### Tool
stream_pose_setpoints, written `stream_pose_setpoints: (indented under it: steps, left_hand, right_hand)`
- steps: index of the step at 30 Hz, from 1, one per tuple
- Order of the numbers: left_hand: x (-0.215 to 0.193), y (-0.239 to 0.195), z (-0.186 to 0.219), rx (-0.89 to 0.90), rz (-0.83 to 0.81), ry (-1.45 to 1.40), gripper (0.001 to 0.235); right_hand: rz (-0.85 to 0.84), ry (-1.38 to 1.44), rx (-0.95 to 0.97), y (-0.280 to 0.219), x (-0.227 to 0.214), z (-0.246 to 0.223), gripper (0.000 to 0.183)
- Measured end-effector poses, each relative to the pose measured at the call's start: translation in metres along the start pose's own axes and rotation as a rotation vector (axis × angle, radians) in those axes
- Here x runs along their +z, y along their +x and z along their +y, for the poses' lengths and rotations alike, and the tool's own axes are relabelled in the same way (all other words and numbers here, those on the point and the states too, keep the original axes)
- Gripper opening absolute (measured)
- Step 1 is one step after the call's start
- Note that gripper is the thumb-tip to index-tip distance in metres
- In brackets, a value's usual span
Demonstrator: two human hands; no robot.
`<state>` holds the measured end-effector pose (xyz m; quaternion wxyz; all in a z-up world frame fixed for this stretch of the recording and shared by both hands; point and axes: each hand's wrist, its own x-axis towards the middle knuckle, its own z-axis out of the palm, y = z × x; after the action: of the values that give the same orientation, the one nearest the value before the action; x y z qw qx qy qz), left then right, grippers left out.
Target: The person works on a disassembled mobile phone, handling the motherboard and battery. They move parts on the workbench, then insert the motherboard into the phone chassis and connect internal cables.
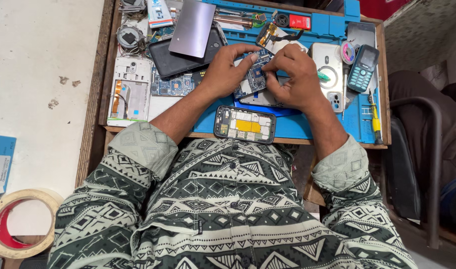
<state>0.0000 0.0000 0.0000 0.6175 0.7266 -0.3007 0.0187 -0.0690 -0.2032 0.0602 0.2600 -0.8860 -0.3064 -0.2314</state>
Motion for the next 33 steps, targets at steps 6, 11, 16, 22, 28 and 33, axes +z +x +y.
stream_pose_setpoints:
  steps: [6, 11, 16, 22, 28, 33]
  left_hand:
    - [0.001, 0.000, -0.001, 0.011, 0.009, -0.002, 0.029]
    - [0.000, -0.001, 0.001, -0.012, 0.008, 0.008, 0.029]
    - [0.001, 0.000, 0.001, -0.033, 0.003, -0.005, 0.029]
    - [0.000, 0.000, 0.003, -0.035, 0.010, -0.001, 0.029]
    - [0.002, -0.002, 0.000, -0.085, 0.016, 0.014, 0.029]
    - [0.004, -0.002, -0.002, -0.037, 0.086, 0.072, 0.028]
  right_hand:
    - [0.001, -0.026, -0.043, 0.001, 0.001, 0.000, 0.014]
    - [-0.001, -0.002, -0.024, 0.002, 0.002, 0.000, 0.013]
    - [0.003, 0.005, -0.029, 0.002, 0.002, -0.002, 0.013]
    - [0.012, -0.002, -0.035, 0.002, 0.003, -0.004, 0.013]
    - [0.015, -0.023, -0.013, 0.001, 0.004, -0.004, 0.013]
    - [0.018, -0.100, -0.035, 0.005, 0.005, -0.014, 0.014]
